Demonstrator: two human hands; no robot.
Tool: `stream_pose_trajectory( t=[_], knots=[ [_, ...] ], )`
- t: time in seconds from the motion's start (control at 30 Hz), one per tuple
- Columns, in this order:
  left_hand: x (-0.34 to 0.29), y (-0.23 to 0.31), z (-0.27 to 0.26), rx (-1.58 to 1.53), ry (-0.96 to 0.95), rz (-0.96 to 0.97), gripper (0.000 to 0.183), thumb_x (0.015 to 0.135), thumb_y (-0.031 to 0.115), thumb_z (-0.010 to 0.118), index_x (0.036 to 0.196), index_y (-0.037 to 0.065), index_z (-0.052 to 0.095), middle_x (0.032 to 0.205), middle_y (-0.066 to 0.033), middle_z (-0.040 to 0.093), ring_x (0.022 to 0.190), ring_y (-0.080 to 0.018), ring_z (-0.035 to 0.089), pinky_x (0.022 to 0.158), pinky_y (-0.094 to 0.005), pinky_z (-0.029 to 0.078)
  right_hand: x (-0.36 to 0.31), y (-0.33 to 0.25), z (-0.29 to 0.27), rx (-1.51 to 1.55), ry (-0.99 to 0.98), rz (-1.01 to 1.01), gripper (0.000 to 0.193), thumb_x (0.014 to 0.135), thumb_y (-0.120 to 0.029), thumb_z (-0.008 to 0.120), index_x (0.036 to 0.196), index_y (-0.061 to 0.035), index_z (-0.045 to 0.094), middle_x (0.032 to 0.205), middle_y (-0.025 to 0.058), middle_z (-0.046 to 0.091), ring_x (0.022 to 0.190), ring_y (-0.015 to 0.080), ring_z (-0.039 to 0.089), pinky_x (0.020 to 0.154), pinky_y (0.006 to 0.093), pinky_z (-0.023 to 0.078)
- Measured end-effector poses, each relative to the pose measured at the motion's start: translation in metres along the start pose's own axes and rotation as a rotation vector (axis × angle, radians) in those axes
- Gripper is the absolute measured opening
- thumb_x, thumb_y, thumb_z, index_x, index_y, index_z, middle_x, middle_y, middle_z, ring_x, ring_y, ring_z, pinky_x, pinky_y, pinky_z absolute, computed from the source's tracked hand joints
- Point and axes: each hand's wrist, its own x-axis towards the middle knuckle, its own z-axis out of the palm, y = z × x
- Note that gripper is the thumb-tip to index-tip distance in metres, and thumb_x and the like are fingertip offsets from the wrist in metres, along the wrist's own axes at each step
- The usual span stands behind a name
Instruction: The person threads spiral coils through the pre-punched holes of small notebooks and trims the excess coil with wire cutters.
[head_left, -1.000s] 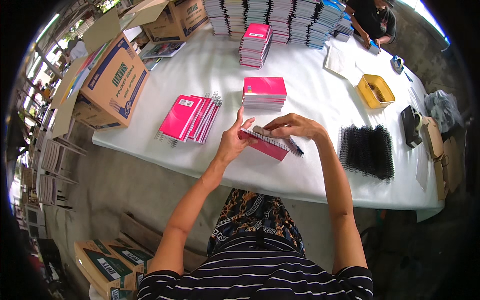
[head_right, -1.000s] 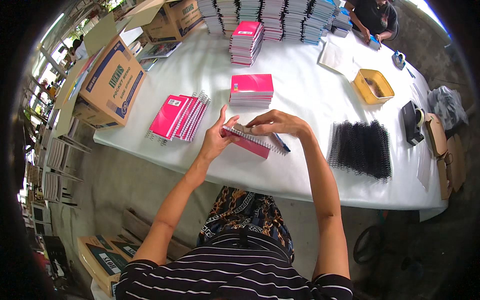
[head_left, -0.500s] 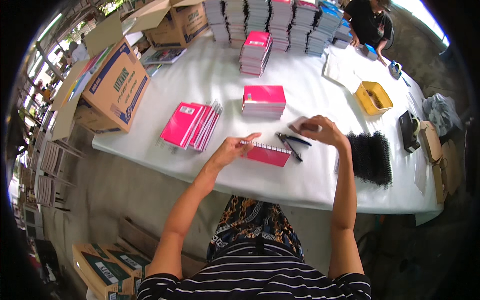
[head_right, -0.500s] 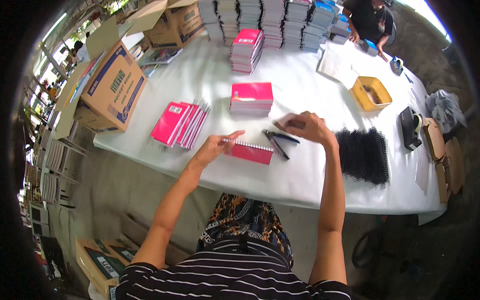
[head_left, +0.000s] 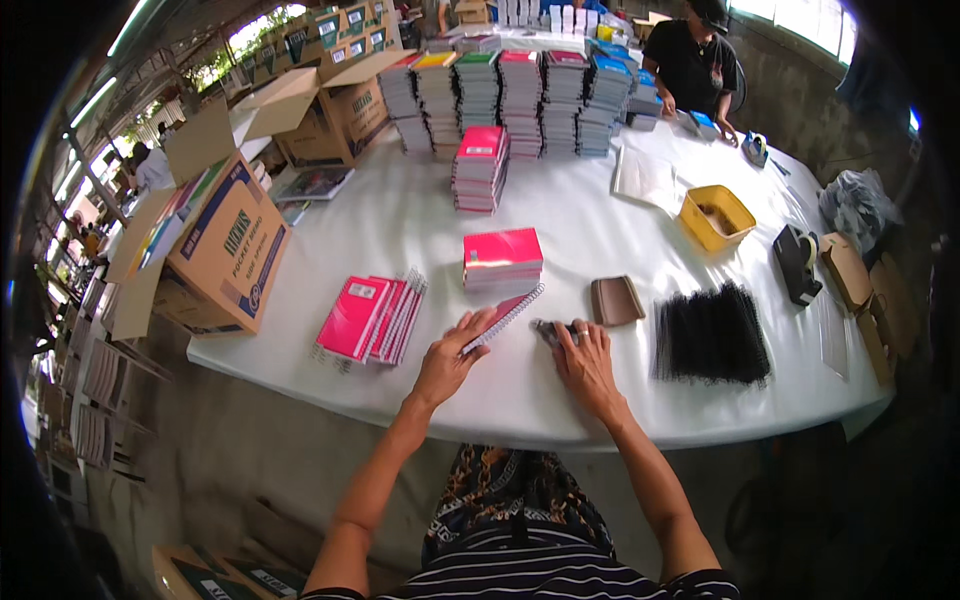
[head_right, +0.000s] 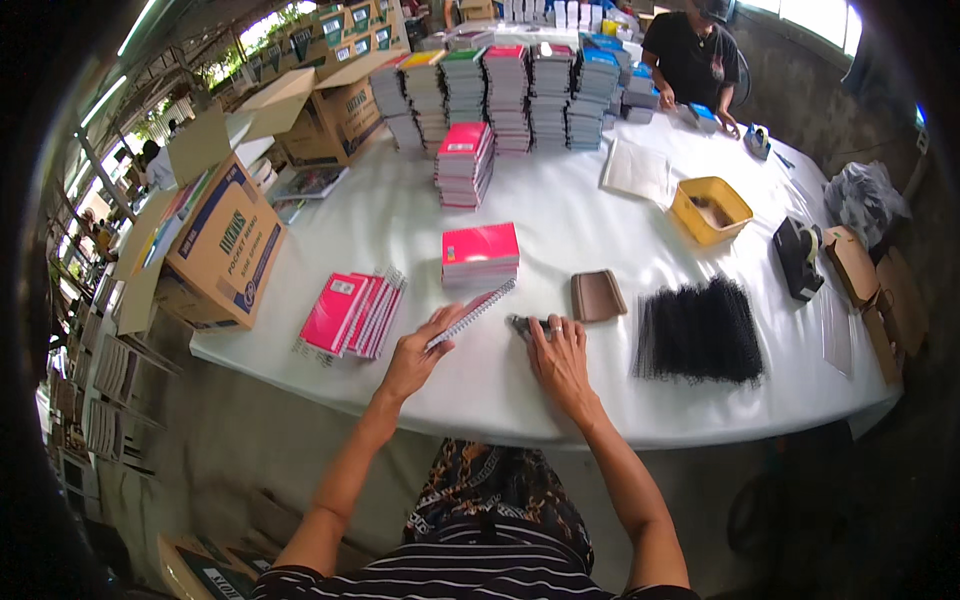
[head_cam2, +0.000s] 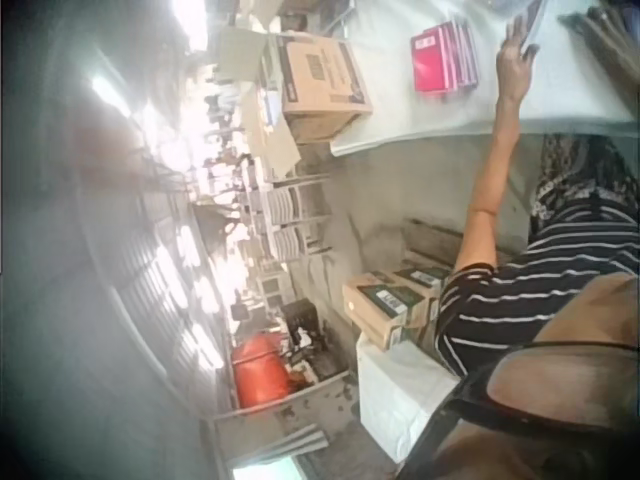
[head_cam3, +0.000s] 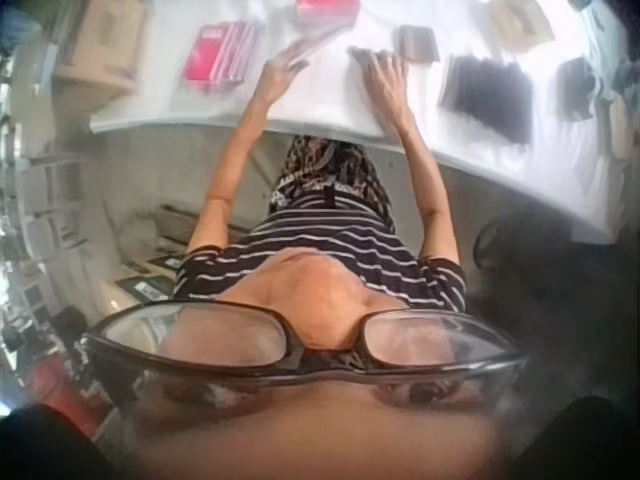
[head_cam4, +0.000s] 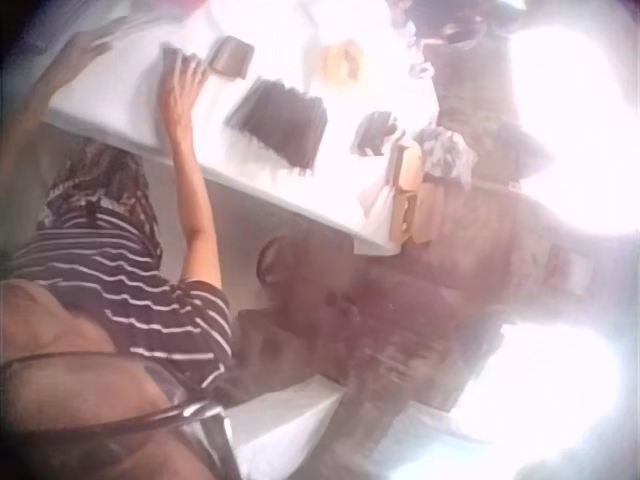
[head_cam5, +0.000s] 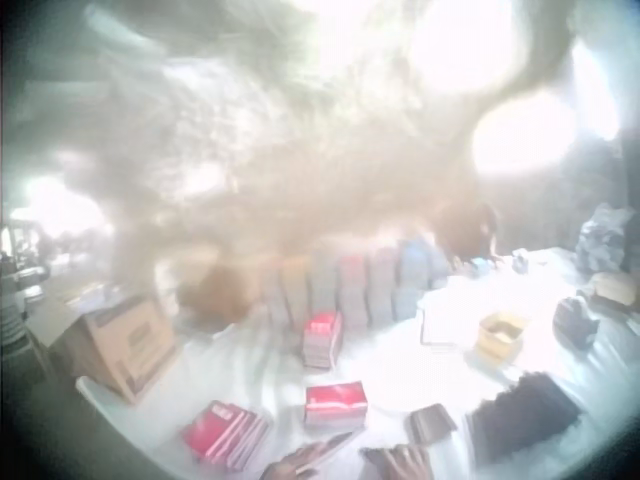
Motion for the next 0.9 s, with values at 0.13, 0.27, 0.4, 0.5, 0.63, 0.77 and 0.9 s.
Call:
stream_pose_trajectory(
  t=[0.13, 0.27, 0.4, 0.5, 0.63, 0.77, 0.9],
  knots=[
    [-0.018, -0.016, 0.023, 0.463, 0.011, 0.027, 0.061, 0.093, 0.034, 0.055, 0.148, 0.023, 0.030, 0.149, -0.0082, 0.037, 0.134, -0.0409, 0.035, 0.105, -0.0566, 0.030, -0.004, -0.030, -0.022, 0.047, 0.095, 0.197, 0.036, 0.082, -0.009, 0.063, 0.118, -0.0105, 0.060, 0.095, 0.0164, 0.054, 0.087, 0.0328, 0.052, 0.074, 0.0410, 0.043],
    [-0.026, -0.008, 0.037, 0.601, 0.042, 0.050, 0.060, 0.094, 0.035, 0.053, 0.148, 0.025, 0.030, 0.146, -0.0076, 0.042, 0.129, -0.0392, 0.041, 0.103, -0.0568, 0.032, -0.017, -0.071, -0.052, 0.283, 0.030, 0.050, 0.036, 0.081, -0.015, 0.069, 0.116, -0.0144, 0.063, 0.096, 0.0128, 0.055, 0.087, 0.0282, 0.053, 0.072, 0.0390, 0.043],
    [-0.020, 0.004, 0.042, 0.543, 0.075, 0.018, 0.060, 0.094, 0.030, 0.054, 0.148, 0.025, 0.029, 0.144, -0.0069, 0.043, 0.127, -0.0385, 0.043, 0.103, -0.0573, 0.032, -0.021, -0.080, -0.053, 0.267, 0.055, -0.020, 0.040, 0.079, -0.016, 0.070, 0.118, -0.0167, 0.063, 0.102, 0.0094, 0.053, 0.089, 0.0253, 0.052, 0.071, 0.0378, 0.041],
    [-0.017, 0.011, 0.043, 0.512, 0.109, -0.002, 0.062, 0.092, 0.024, 0.057, 0.148, 0.024, 0.031, 0.144, -0.0066, 0.043, 0.126, -0.0383, 0.045, 0.102, -0.0570, 0.034, -0.019, -0.081, -0.052, 0.265, 0.049, -0.032, 0.042, 0.078, -0.016, 0.071, 0.119, -0.0172, 0.063, 0.102, 0.0092, 0.053, 0.090, 0.0249, 0.052, 0.071, 0.0377, 0.041],
    [-0.017, 0.008, 0.042, 0.550, 0.131, -0.001, 0.064, 0.090, 0.023, 0.060, 0.147, 0.021, 0.032, 0.143, -0.0063, 0.045, 0.125, -0.0383, 0.046, 0.100, -0.0568, 0.035, -0.014, -0.082, -0.049, 0.240, 0.067, -0.064, 0.043, 0.077, -0.016, 0.071, 0.119, -0.0179, 0.062, 0.101, 0.0095, 0.053, 0.089, 0.0246, 0.051, 0.071, 0.0377, 0.041],
    [-0.016, 0.012, 0.040, 0.588, 0.153, 0.020, 0.064, 0.088, 0.021, 0.062, 0.146, 0.019, 0.035, 0.138, -0.0066, 0.050, 0.125, -0.0381, 0.046, 0.099, -0.0563, 0.036, -0.010, -0.080, -0.048, 0.241, 0.066, -0.095, 0.043, 0.077, -0.016, 0.071, 0.119, -0.0182, 0.062, 0.099, 0.0096, 0.052, 0.088, 0.0243, 0.051, 0.071, 0.0372, 0.041],
    [-0.014, 0.014, 0.039, 0.574, 0.161, -0.005, 0.064, 0.085, 0.017, 0.065, 0.144, 0.017, 0.038, 0.134, -0.0065, 0.054, 0.123, -0.0376, 0.048, 0.099, -0.0559, 0.037, -0.006, -0.079, -0.052, 0.246, 0.074, -0.099, 0.043, 0.076, -0.017, 0.072, 0.119, -0.0179, 0.062, 0.099, 0.0094, 0.052, 0.088, 0.0243, 0.051, 0.071, 0.0371, 0.040]
  ],
)
